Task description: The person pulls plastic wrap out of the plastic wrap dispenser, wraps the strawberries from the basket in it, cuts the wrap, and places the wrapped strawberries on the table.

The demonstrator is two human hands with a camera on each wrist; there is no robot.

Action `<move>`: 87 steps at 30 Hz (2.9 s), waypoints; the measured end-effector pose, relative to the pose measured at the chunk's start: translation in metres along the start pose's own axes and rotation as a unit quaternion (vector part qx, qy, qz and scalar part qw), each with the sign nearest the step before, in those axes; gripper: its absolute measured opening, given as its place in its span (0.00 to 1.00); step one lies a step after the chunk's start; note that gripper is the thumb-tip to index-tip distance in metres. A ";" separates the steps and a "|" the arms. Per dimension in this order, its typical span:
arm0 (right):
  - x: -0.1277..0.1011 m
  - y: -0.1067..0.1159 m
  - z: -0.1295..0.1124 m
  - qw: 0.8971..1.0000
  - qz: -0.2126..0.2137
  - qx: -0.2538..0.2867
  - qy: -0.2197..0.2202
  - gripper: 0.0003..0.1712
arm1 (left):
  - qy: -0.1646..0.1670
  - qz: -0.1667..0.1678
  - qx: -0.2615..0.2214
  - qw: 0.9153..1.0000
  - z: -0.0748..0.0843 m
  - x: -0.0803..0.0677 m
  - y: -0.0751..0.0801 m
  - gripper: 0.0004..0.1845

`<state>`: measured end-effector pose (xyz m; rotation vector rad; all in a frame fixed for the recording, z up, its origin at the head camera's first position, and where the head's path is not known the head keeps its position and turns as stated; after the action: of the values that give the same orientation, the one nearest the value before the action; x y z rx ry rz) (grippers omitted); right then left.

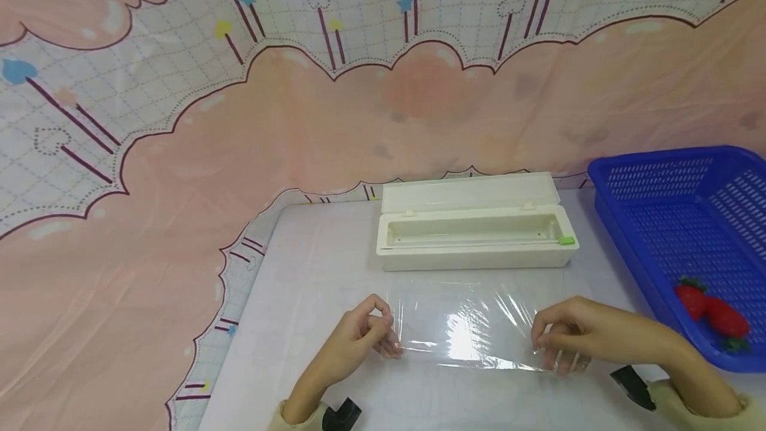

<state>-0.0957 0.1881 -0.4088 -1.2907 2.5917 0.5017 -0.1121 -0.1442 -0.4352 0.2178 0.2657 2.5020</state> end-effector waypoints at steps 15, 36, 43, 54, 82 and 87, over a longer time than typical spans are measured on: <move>0.005 -0.007 0.020 0.999 0.010 -0.042 0.014 0.09 | 0.006 -0.007 0.091 0.996 -0.021 -0.007 -0.006 0.10; 0.015 -0.007 0.045 0.998 -0.007 -0.058 -0.008 0.11 | -0.001 -0.042 0.139 0.989 -0.035 -0.010 -0.012 0.07; 0.016 -0.009 0.051 0.998 -0.012 -0.062 -0.005 0.12 | -0.006 -0.055 0.155 0.986 -0.033 -0.013 -0.012 0.08; 0.011 -0.008 0.055 0.998 -0.060 -0.011 -0.007 0.21 | -0.027 -0.096 0.163 0.982 -0.025 -0.018 -0.015 0.14; 0.009 -0.017 0.064 0.995 0.022 -0.077 0.053 0.12 | -0.092 -0.117 0.375 0.915 -0.032 -0.021 -0.033 0.25; 0.010 -0.017 0.066 0.995 0.026 -0.079 0.047 0.11 | -0.117 -0.112 0.412 0.896 -0.030 -0.023 -0.036 0.32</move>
<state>-0.0859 0.1964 -0.4767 -1.3261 2.7171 0.6830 -0.0802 -0.1335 -0.4750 0.7703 1.1697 1.9660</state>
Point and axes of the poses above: each hand's wrist, its own x-axis towards the middle knuckle, its own y-axis out of the back of the hand, z = x × y, the point moved 5 cm from there along x, towards the middle knuckle, and after that the axes turned 10 degrees about -y, right-handed, at the moved point
